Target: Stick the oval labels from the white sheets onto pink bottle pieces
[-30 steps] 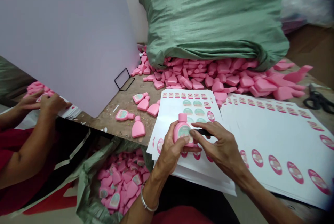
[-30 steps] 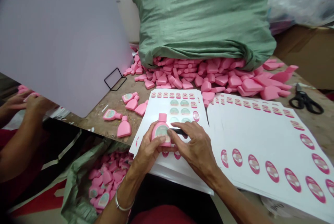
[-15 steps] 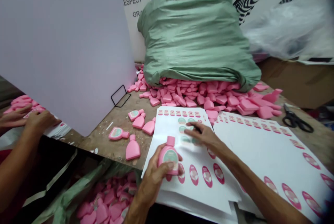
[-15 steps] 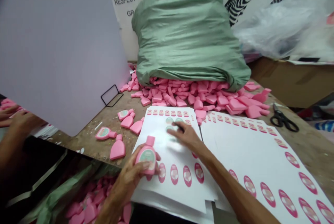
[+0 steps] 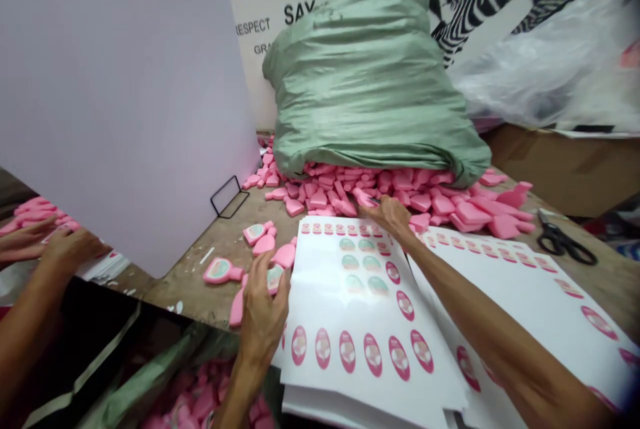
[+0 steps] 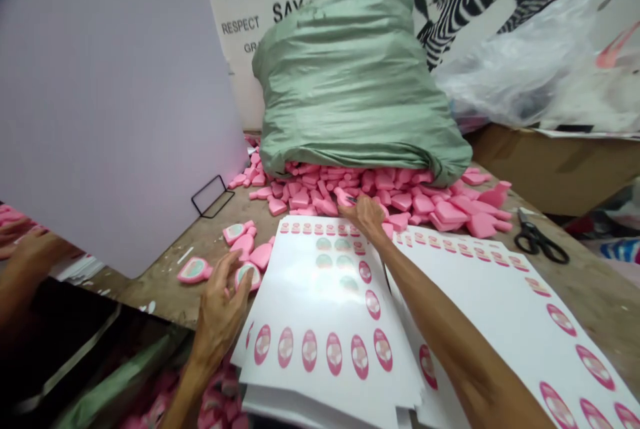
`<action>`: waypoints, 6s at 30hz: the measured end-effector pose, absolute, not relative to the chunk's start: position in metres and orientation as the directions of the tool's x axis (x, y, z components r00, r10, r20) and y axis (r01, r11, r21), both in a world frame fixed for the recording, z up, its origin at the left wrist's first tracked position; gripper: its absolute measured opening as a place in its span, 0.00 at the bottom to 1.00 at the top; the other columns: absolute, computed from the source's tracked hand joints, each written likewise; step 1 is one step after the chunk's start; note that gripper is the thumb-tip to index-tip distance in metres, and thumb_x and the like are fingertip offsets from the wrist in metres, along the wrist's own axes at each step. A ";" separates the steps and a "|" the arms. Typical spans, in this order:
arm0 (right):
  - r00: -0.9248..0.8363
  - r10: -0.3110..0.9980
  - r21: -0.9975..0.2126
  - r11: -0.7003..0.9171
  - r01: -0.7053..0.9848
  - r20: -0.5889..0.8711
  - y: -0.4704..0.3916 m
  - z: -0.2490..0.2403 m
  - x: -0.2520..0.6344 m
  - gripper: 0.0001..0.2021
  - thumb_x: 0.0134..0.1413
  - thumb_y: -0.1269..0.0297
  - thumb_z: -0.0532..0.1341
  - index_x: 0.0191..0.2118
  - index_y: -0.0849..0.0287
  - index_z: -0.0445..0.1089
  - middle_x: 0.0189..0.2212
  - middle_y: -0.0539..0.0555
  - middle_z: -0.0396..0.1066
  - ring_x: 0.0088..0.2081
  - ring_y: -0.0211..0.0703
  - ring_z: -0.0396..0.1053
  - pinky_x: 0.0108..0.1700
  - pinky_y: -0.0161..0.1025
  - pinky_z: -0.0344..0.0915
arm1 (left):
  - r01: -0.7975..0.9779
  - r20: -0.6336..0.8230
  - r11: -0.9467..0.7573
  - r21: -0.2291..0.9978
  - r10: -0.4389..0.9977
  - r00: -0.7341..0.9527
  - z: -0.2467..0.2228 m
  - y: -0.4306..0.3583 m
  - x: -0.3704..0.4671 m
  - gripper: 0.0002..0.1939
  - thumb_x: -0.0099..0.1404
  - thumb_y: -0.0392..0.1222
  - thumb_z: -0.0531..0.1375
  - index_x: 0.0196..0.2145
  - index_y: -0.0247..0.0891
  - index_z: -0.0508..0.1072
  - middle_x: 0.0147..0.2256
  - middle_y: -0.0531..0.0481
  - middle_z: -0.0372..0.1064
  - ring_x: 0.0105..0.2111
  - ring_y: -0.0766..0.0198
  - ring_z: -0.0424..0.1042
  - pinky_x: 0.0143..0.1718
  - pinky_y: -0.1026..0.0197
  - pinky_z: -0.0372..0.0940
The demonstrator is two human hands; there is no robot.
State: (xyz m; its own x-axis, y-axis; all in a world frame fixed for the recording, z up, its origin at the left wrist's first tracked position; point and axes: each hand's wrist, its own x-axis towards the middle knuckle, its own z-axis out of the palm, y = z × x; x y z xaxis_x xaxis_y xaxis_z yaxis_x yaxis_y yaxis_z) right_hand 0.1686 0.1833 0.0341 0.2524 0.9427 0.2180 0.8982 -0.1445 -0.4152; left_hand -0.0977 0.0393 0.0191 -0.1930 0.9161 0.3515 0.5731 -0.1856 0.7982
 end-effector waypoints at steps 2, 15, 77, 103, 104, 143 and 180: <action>0.282 0.935 -0.458 -0.157 0.875 0.217 0.148 0.040 0.161 0.30 0.44 0.42 0.59 0.46 0.62 0.67 0.40 0.63 0.73 0.44 0.59 0.69 0.41 0.49 0.63 | 0.293 0.169 -0.130 0.947 0.979 -0.110 0.027 0.038 -0.074 0.17 0.63 0.47 0.55 0.46 0.37 0.69 0.48 0.40 0.69 0.48 0.55 0.69 0.50 0.51 0.63; 0.042 0.982 -0.641 0.089 0.763 0.186 0.045 0.001 0.163 0.13 0.59 0.54 0.51 0.40 0.56 0.64 0.31 0.54 0.71 0.31 0.44 0.66 0.33 0.41 0.60 | -0.249 -0.156 0.172 0.953 0.984 0.082 0.019 0.023 -0.020 0.23 0.61 0.56 0.57 0.42 0.31 0.68 0.37 0.41 0.70 0.30 0.61 0.73 0.30 0.59 0.71; -0.065 0.970 -0.889 0.242 0.388 0.236 0.021 0.030 0.127 0.12 0.51 0.53 0.63 0.35 0.55 0.77 0.34 0.53 0.77 0.37 0.47 0.73 0.40 0.42 0.68 | -0.576 -0.270 0.340 0.744 0.940 0.207 0.021 0.010 -0.020 0.27 0.66 0.57 0.49 0.43 0.29 0.73 0.35 0.41 0.74 0.33 0.57 0.75 0.34 0.54 0.73; -0.092 0.994 -0.854 -0.002 0.521 -0.058 0.065 0.020 0.155 0.28 0.48 0.45 0.60 0.50 0.58 0.69 0.34 0.52 0.73 0.35 0.43 0.70 0.36 0.39 0.66 | -0.286 -0.148 0.294 0.912 0.886 0.439 0.043 -0.003 -0.046 0.21 0.59 0.43 0.60 0.49 0.36 0.64 0.41 0.43 0.69 0.36 0.59 0.71 0.38 0.53 0.70; 0.057 0.997 -0.790 -0.072 0.608 -0.047 0.074 0.017 0.168 0.28 0.48 0.44 0.59 0.49 0.58 0.69 0.34 0.53 0.73 0.35 0.43 0.70 0.36 0.39 0.66 | -0.211 -0.172 0.263 0.941 0.913 0.371 0.042 0.000 -0.055 0.21 0.59 0.44 0.60 0.49 0.35 0.65 0.41 0.42 0.70 0.36 0.58 0.72 0.40 0.52 0.69; -0.384 0.923 -0.513 0.331 0.792 0.004 0.051 0.080 0.256 0.09 0.47 0.55 0.62 0.31 0.54 0.73 0.28 0.49 0.73 0.27 0.39 0.67 0.29 0.35 0.57 | 0.543 0.104 -0.297 0.786 0.928 0.357 0.044 0.007 -0.034 0.17 0.65 0.46 0.54 0.49 0.38 0.68 0.50 0.40 0.66 0.50 0.53 0.65 0.51 0.51 0.61; -0.099 0.951 -0.436 0.225 0.871 0.293 0.053 -0.021 0.214 0.06 0.55 0.60 0.56 0.31 0.54 0.65 0.28 0.51 0.70 0.33 0.44 0.64 0.36 0.39 0.58 | -0.031 -0.212 0.230 0.973 0.933 0.293 -0.002 0.051 0.027 0.23 0.59 0.57 0.59 0.41 0.34 0.66 0.36 0.46 0.66 0.29 0.58 0.77 0.28 0.62 0.70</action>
